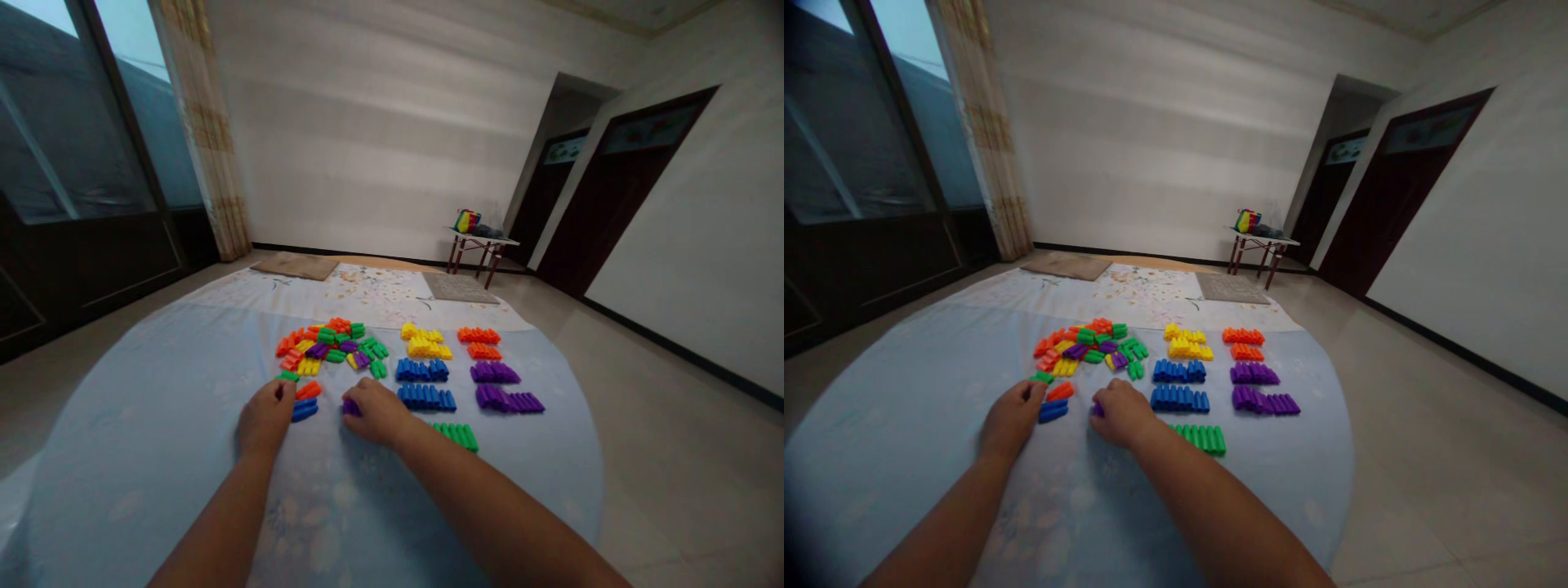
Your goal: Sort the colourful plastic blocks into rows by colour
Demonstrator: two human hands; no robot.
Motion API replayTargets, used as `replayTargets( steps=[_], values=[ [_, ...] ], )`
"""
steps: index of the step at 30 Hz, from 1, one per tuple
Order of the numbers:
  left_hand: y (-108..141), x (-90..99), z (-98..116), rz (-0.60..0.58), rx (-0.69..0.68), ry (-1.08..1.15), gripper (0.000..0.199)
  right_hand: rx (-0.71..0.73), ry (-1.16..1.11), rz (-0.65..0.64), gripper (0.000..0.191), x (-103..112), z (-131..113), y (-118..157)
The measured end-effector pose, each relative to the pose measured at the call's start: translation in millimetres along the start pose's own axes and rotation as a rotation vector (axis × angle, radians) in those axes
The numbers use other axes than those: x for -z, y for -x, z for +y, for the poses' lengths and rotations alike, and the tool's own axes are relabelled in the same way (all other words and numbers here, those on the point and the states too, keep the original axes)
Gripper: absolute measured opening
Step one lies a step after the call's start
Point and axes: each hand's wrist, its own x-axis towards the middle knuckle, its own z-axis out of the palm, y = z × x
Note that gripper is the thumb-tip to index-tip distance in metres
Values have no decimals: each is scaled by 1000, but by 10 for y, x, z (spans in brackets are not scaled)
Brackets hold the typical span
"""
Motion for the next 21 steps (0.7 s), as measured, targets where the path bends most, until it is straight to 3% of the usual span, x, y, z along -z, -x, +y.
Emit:
replayTargets(
  steps=[5, 9, 13, 16, 21],
  values=[
    [19, 30, 14, -25, -12, 26, 34, -10, 20, 38, 37, -55, 5, -20],
    [-15, 27, -30, -60, -11, 57, 35, -30, 42, 34, 28, 69, -33, 33],
    [-86, 1, -64, -93, -3, 76, 38, -46, 70, -124, 26, 222, -114, 55],
    [-122, -12, -88, -118, 22, 53, 39, -31, 125, -248, 29, 220, -122, 13],
    [-174, -29, -172, -139, 19, 58, 41, -40, 146, -68, 44, 104, -14, 24]
  ],
)
